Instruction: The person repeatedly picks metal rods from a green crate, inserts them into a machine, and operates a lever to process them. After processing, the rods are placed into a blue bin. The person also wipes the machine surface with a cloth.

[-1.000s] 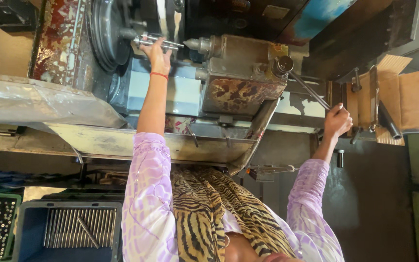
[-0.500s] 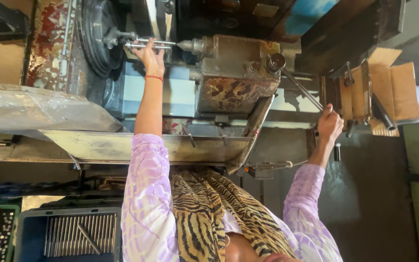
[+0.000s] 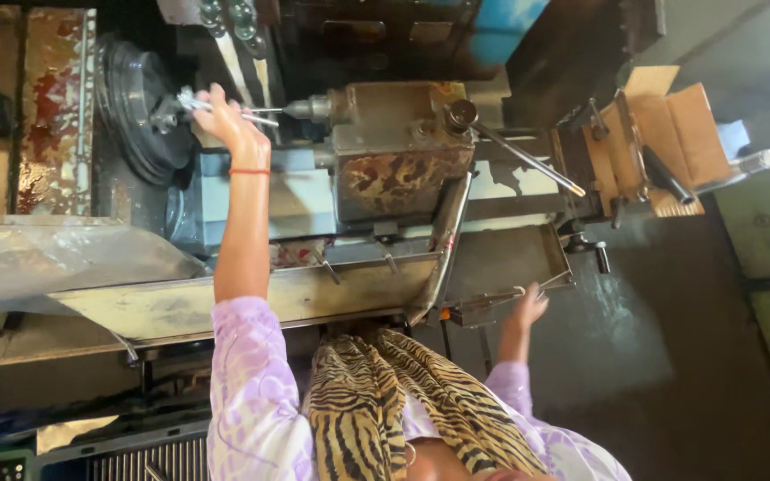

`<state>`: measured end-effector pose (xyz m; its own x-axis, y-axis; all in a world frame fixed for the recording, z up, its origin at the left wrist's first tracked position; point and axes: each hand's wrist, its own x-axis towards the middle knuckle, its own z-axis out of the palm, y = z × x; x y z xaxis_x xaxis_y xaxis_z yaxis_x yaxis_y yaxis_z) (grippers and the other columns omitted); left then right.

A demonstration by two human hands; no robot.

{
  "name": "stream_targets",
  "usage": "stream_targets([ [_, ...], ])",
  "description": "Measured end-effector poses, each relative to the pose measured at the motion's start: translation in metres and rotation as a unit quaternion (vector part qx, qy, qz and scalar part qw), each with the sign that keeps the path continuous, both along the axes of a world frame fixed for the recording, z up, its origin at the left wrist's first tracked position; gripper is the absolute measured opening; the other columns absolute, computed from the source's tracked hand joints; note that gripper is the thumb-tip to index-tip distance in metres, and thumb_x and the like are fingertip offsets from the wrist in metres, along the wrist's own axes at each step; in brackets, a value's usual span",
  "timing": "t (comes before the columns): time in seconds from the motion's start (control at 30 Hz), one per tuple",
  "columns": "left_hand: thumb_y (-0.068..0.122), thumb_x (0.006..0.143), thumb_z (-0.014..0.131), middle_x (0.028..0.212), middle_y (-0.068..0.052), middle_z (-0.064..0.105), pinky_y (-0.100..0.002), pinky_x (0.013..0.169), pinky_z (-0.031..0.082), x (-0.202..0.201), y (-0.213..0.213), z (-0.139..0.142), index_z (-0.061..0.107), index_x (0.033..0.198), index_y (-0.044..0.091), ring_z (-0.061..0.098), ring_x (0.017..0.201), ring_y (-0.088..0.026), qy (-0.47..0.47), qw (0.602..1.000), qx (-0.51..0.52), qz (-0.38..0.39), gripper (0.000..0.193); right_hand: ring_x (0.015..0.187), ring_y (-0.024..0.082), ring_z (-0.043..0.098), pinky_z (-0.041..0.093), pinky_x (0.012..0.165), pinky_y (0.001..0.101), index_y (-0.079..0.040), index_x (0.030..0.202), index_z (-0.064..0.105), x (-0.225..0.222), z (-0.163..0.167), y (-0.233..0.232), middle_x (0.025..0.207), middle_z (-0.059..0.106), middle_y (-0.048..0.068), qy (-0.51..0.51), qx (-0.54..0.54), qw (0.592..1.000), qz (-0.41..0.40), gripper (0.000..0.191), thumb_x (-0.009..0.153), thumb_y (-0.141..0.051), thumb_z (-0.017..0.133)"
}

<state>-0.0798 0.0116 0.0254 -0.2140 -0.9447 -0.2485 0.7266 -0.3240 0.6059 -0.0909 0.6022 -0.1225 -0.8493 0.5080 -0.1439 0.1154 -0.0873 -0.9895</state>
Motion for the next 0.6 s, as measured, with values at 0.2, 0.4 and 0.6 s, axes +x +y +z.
stream_targets([
  [0.2, 0.016, 0.108, 0.064, 0.073, 0.005, 0.039, -0.023, 0.05, 0.028, 0.097, 0.079, 0.032, 0.046, 0.098, 0.013, 0.037, 0.058, -0.005, 0.014, 0.965, -0.211, -0.158, 0.021, 0.066, 0.014, 0.052, 0.042, 0.053, 0.0274, -0.003, 0.104, 0.068, 0.08, -0.06, -0.017, 0.092, 0.066, 0.009, -0.211, -0.251, 0.944, -0.031, 0.022, 0.096, -0.021, 0.075],
  [0.4, 0.017, 0.105, 0.065, 0.072, 0.006, 0.048, -0.023, 0.052, 0.032, 0.192, 0.109, 0.009, 0.056, 0.091, 0.009, 0.041, 0.059, -0.004, -0.078, 0.947, -0.241, -0.198, 0.018, 0.057, 0.012, 0.042, 0.031, 0.046, 0.0259, -0.022, 0.105, 0.063, 0.064, -0.016, -0.03, 0.085, 0.065, -0.001, -0.268, -0.235, 0.933, 0.056, 0.026, 0.09, -0.042, 0.07],
  [0.6, 0.02, 0.1, 0.077, 0.069, 0.006, 0.052, -0.023, 0.053, 0.031, 0.271, 0.116, -0.058, 0.058, 0.08, 0.004, 0.043, 0.062, -0.003, -0.328, 0.886, -0.311, -0.107, 0.032, 0.077, 0.004, 0.057, 0.047, 0.063, 0.0195, -0.008, 0.118, 0.069, 0.005, 0.069, -0.121, 0.097, 0.068, -0.002, 0.067, 0.061, 0.969, 0.228, 0.03, 0.1, -0.031, 0.075],
])
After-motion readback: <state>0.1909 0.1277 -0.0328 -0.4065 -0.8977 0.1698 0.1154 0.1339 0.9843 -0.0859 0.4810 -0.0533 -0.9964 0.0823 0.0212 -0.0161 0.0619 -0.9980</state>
